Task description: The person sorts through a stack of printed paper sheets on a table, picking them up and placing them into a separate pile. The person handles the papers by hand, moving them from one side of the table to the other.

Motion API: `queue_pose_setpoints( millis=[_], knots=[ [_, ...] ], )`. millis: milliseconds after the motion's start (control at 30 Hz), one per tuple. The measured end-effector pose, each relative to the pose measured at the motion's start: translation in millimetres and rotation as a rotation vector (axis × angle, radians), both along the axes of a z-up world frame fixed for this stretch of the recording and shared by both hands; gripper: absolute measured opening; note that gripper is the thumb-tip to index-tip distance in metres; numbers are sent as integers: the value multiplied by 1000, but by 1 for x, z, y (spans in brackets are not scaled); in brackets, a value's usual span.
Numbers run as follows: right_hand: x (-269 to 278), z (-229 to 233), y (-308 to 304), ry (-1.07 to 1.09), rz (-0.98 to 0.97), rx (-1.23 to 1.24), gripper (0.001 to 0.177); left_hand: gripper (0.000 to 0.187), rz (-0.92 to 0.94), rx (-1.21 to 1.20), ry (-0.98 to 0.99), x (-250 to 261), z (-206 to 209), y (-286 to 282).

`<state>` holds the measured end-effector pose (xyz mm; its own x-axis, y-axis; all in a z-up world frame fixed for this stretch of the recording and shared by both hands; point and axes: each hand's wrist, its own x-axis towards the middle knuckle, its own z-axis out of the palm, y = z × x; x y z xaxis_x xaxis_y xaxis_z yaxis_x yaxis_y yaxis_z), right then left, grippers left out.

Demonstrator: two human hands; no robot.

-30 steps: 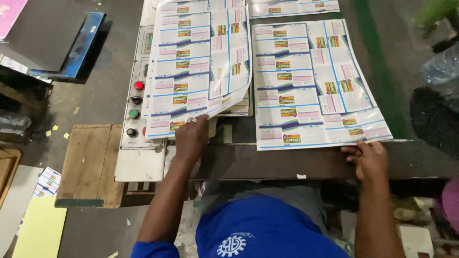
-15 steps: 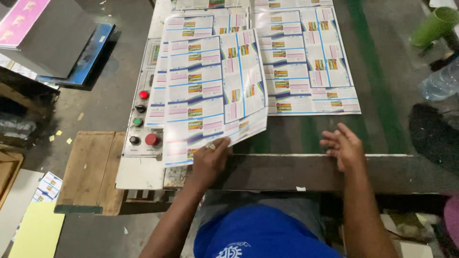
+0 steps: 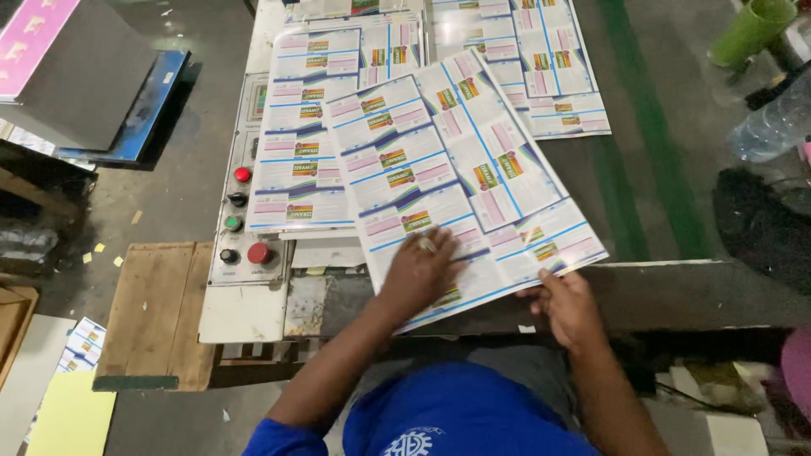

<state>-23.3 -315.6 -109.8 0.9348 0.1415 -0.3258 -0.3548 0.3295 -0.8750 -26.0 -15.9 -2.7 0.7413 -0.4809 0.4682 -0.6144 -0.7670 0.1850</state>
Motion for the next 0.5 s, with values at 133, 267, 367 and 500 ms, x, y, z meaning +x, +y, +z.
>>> queue_pose_setpoints(
  millis=[133,267,367,500],
  knots=[
    [-5,-5,-54,-49,-151,-45,23,43,232,-61,-3,46,-45,74],
    [-18,-11,-105,-116,-277,-71,23,69,422,52,2,50,-34,102],
    [-36,-10,-132,-103,-331,-110,25,87,459,145,76,35,-37,105],
    [-47,-17,-156,-93,-392,-180,26,71,477,270,81,33,-72,119]
  ],
)
